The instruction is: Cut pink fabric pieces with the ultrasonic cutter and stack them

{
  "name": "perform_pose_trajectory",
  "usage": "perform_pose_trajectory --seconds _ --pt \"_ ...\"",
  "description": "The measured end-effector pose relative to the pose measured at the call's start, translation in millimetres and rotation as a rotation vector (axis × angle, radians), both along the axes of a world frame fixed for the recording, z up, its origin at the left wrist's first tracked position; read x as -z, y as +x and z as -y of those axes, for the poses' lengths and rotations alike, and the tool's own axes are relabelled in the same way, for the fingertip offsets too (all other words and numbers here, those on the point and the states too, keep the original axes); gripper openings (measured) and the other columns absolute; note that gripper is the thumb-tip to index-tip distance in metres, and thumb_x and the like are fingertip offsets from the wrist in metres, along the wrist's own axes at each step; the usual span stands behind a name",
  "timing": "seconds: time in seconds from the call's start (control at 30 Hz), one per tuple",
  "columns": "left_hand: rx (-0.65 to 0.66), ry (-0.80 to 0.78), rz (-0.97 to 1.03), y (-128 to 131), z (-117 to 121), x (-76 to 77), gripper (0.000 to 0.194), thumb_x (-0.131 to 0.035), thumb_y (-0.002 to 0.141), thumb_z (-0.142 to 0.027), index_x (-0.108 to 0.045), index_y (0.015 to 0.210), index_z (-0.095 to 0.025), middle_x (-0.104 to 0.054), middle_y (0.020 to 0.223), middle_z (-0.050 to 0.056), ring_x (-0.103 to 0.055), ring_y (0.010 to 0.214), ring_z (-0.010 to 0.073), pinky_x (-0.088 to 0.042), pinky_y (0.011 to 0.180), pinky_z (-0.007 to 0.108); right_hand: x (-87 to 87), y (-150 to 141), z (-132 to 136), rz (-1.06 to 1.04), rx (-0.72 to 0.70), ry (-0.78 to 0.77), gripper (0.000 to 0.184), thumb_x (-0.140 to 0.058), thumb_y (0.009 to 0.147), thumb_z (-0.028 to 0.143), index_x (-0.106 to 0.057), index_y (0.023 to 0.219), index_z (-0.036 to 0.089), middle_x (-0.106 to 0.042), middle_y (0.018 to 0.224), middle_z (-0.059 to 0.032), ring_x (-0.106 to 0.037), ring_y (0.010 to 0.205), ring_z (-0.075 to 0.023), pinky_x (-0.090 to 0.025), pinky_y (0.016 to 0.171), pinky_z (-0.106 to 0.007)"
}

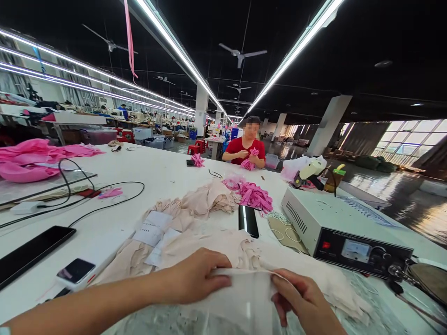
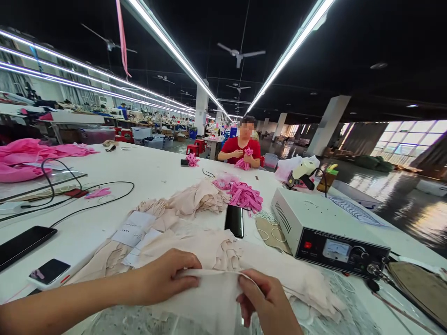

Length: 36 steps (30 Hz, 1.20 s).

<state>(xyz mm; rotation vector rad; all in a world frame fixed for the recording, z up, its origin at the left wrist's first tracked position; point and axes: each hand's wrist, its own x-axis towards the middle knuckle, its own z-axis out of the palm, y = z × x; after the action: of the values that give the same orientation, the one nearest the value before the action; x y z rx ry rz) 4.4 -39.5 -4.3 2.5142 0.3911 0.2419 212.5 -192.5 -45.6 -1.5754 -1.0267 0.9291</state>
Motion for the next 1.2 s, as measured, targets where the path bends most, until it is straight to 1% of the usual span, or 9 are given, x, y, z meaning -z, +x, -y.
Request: perform_pose_trajectory --seconds 0.1,0.2,0.37,0.53,0.7,0.87,0.93,1.07,1.2 --pt "-0.177 0.047 -0.045 -5 -30 5.3 0.028 -0.039 0.094 -0.034 -0.061 0.085 -0.019 -0.061 0.076 -0.002 -0.052 0.068 0.0130 -0.037 0.061 0.021 -10.1 -3 -47 0.004 0.013 0.003 0.051 -0.052 0.079 0.065 -0.051 0.060 0.018 -0.053 0.054 0.0021 -0.043 0.039 -0.0080 -0.039 0.043 -0.025" --pt "-0.241 0.110 -0.083 -8 -59 14.3 0.033 -0.034 0.093 -0.033 -0.056 0.074 -0.017 -0.058 0.070 -0.001 -0.051 0.064 0.0142 -0.034 0.056 0.022 -3.6 -6 -90 0.066 0.051 -0.042 0.040 -0.050 0.090 0.050 -0.055 0.070 0.016 -0.049 0.054 0.0065 -0.042 0.040 -0.0063 -0.039 0.042 -0.022" --pt "-0.296 0.287 -0.164 -13 -86 23.1 0.022 -0.043 0.086 -0.022 -0.057 0.071 -0.016 -0.060 0.077 0.005 -0.057 0.067 0.0198 -0.038 0.060 0.027 3.1 9 -122 0.215 0.234 -0.001 0.021 -0.059 0.089 0.033 -0.061 0.099 0.015 -0.062 0.095 -0.0031 -0.060 0.075 -0.0130 -0.053 0.065 -0.029" --pt "-0.191 0.414 -0.113 8 -72 12.1 0.021 -0.043 0.091 -0.020 -0.061 0.102 -0.018 -0.059 0.107 0.009 -0.058 0.097 0.0245 -0.042 0.084 0.036 -12.8 47 -81 0.203 0.436 0.103 0.024 -0.061 0.088 0.030 -0.058 0.108 0.016 -0.060 0.106 -0.0053 -0.060 0.079 -0.0137 -0.053 0.065 -0.030" --pt "0.138 0.417 -0.095 82 -32 6.7 0.010 -0.057 0.090 -0.022 -0.064 0.098 -0.022 -0.060 0.107 0.004 -0.059 0.096 0.0200 -0.044 0.088 0.031 -17.6 65 -11 0.112 0.579 0.204 0.036 -0.062 0.076 0.038 -0.058 0.105 0.017 -0.062 0.103 -0.0065 -0.056 0.066 -0.0127 -0.050 0.052 -0.027" --pt "0.314 0.413 -0.135 162 -7 24.3 0.038 -0.073 0.081 -0.035 -0.059 0.110 -0.017 -0.059 0.112 0.009 -0.058 0.100 0.0228 -0.048 0.086 0.035 8.1 62 37 0.088 0.651 0.180 0.040 -0.064 0.067 0.045 -0.061 0.094 0.015 -0.064 0.087 -0.0069 -0.053 0.054 -0.0126 -0.046 0.045 -0.028" --pt "0.353 0.405 -0.184 182 -5 33.4 0.031 -0.066 0.087 -0.035 -0.059 0.109 -0.014 -0.059 0.110 0.008 -0.059 0.097 0.0213 -0.050 0.084 0.039 19.8 62 48 0.098 0.657 0.163 0.040 -0.064 0.067 0.046 -0.062 0.092 0.015 -0.062 0.079 -0.0048 -0.052 0.050 -0.0124 -0.044 0.043 -0.027" --pt "0.380 0.379 -0.227 201 -11 43.1 0.024 -0.056 0.095 -0.031 -0.059 0.111 -0.014 -0.060 0.112 0.008 -0.060 0.097 0.0194 -0.052 0.084 0.039 39.5 67 62 0.147 0.654 0.137 0.037 -0.062 0.067 0.047 -0.062 0.087 0.016 -0.060 0.070 -0.0027 -0.050 0.045 -0.0132 -0.042 0.040 -0.028" --pt "0.401 0.353 -0.257 204 -19 38.3 0.024 -0.055 0.095 -0.031 -0.058 0.112 -0.014 -0.061 0.110 0.007 -0.062 0.093 0.0186 -0.054 0.081 0.037 52.3 68 65 0.257 0.671 0.149 0.033 -0.059 0.073 0.045 -0.064 0.092 0.017 -0.062 0.074 -0.0039 -0.054 0.052 -0.0151 -0.043 0.045 -0.028"
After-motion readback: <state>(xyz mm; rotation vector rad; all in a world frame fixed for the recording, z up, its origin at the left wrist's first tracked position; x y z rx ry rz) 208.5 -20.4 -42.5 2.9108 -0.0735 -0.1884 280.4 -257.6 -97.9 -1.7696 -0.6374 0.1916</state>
